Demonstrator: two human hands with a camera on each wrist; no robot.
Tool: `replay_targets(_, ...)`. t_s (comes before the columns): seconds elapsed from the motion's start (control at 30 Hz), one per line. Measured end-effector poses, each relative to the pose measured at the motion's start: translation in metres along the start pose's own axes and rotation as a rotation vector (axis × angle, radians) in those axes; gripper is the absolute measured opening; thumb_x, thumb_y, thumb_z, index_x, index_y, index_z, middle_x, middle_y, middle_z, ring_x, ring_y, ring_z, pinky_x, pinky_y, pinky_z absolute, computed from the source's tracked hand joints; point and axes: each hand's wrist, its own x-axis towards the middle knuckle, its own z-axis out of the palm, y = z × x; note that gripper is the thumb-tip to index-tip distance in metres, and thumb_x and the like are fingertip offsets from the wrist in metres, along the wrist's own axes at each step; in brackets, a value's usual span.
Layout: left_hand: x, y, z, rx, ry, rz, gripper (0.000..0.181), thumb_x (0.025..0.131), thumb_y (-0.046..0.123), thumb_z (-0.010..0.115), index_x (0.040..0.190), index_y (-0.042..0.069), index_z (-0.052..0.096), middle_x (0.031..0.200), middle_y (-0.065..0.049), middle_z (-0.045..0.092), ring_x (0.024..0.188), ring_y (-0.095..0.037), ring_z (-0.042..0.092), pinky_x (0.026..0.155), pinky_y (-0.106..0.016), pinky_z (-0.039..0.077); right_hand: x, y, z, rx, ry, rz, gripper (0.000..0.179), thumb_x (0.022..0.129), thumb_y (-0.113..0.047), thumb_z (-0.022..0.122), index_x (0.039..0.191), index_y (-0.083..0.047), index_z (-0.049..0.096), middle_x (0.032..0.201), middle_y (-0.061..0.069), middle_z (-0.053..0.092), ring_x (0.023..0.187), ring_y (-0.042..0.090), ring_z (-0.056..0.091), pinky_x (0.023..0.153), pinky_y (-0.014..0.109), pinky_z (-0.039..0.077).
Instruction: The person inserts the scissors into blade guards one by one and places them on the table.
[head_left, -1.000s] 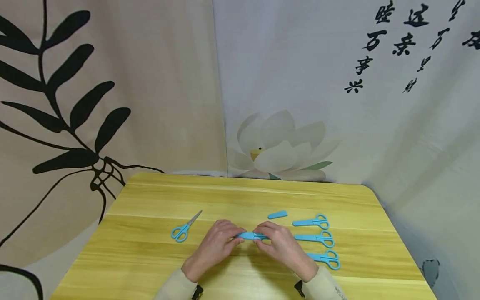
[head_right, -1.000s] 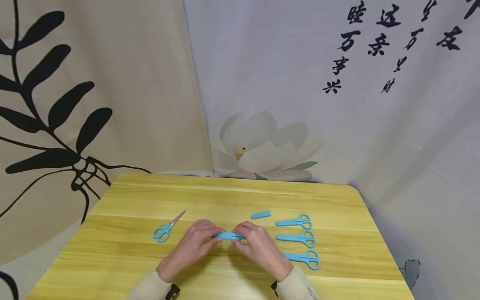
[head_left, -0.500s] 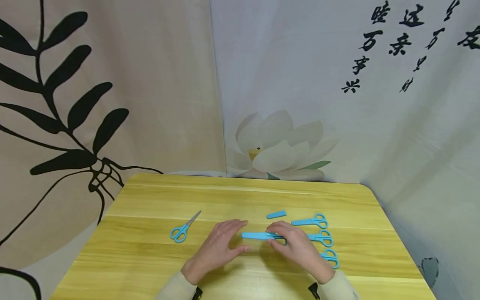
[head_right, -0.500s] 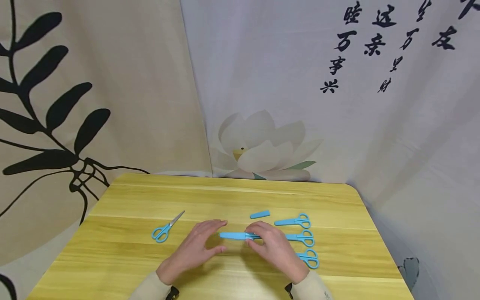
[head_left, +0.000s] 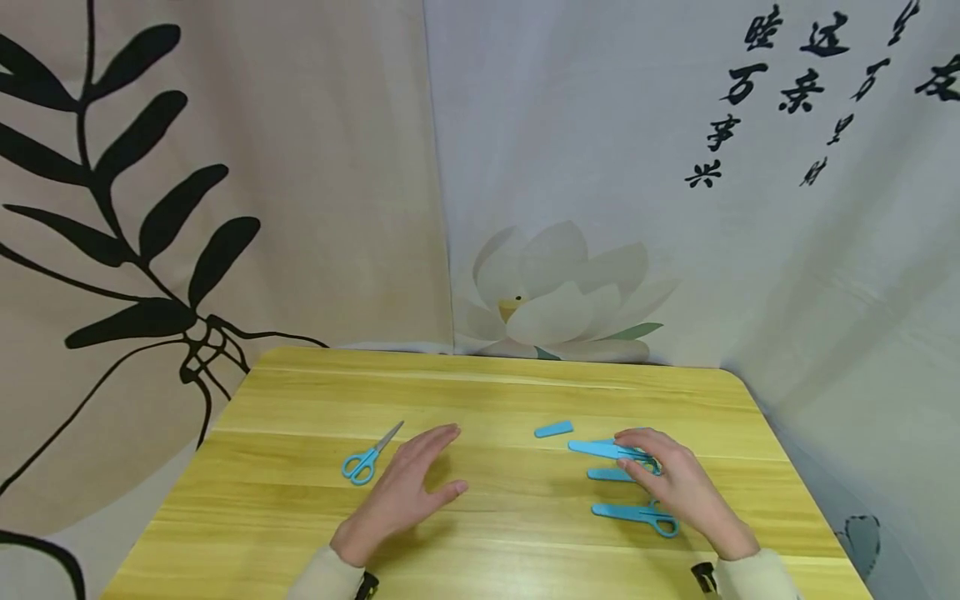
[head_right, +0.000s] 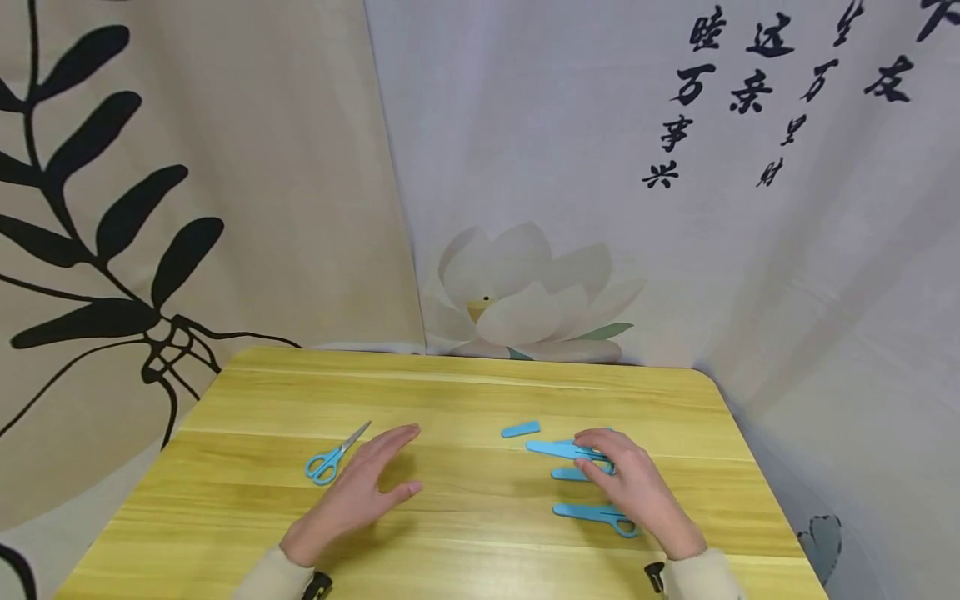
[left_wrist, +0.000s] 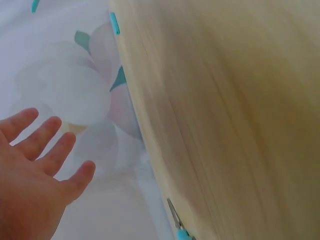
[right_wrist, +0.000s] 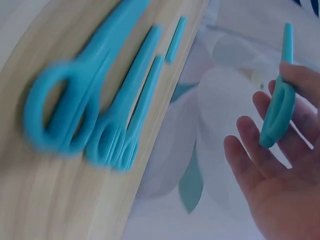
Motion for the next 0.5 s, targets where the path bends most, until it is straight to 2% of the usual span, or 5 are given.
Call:
replay_targets(0.07, -0.002, -0.001, -0.003, -0.003, -0.002, -0.018, 0.078, 0.094, 0.05, 0.073, 0.158, 0.017, 0.044, 0.162, -0.005, 0.042, 0.146, -0.04, 0.038, 0.116, -0.067, 0.029, -0.004, 0.008, -0.007, -0.019, 0.003, 0.019, 0.028, 0.092, -0.01, 0.079, 0.119, -0.016, 0.073, 0.126, -0.001, 0.07, 0.115, 0.025, 0.066, 0.089, 0.042, 0.058)
replay_targets(0.13, -0.003, -0.002, -0.005, -0.007, -0.002, -0.036, 0.078, 0.094, 0.049, 0.074, 0.158, 0.018, 0.043, 0.162, -0.005, 0.041, 0.147, -0.04, 0.037, 0.115, -0.068, 0.029, -0.007, 0.017, -0.013, -0.027, 0.009, 0.032, 0.028, 0.093, -0.01, 0.079, 0.12, -0.016, 0.073, 0.127, 0.0, 0.07, 0.117, 0.025, 0.065, 0.09, 0.033, 0.057)
replay_targets(0.3, -0.007, -0.006, -0.01, -0.009, 0.024, -0.043, 0.077, 0.095, 0.047, 0.074, 0.158, 0.017, 0.043, 0.162, -0.006, 0.042, 0.146, -0.042, 0.038, 0.113, -0.07, 0.031, -0.016, 0.036, -0.023, -0.03, 0.027, 0.059, 0.025, 0.095, -0.01, 0.076, 0.12, -0.014, 0.072, 0.127, 0.002, 0.07, 0.117, 0.026, 0.063, 0.095, 0.009, 0.041)
replay_targets(0.5, -0.011, -0.012, -0.011, 0.018, 0.052, -0.011, 0.077, 0.095, 0.05, 0.072, 0.158, 0.015, 0.043, 0.161, -0.007, 0.043, 0.144, -0.04, 0.042, 0.113, -0.067, 0.034, -0.028, 0.059, -0.033, -0.049, 0.023, 0.101, 0.026, 0.097, -0.011, 0.074, 0.123, -0.012, 0.071, 0.127, 0.005, 0.07, 0.119, 0.022, 0.061, 0.093, 0.003, 0.035)
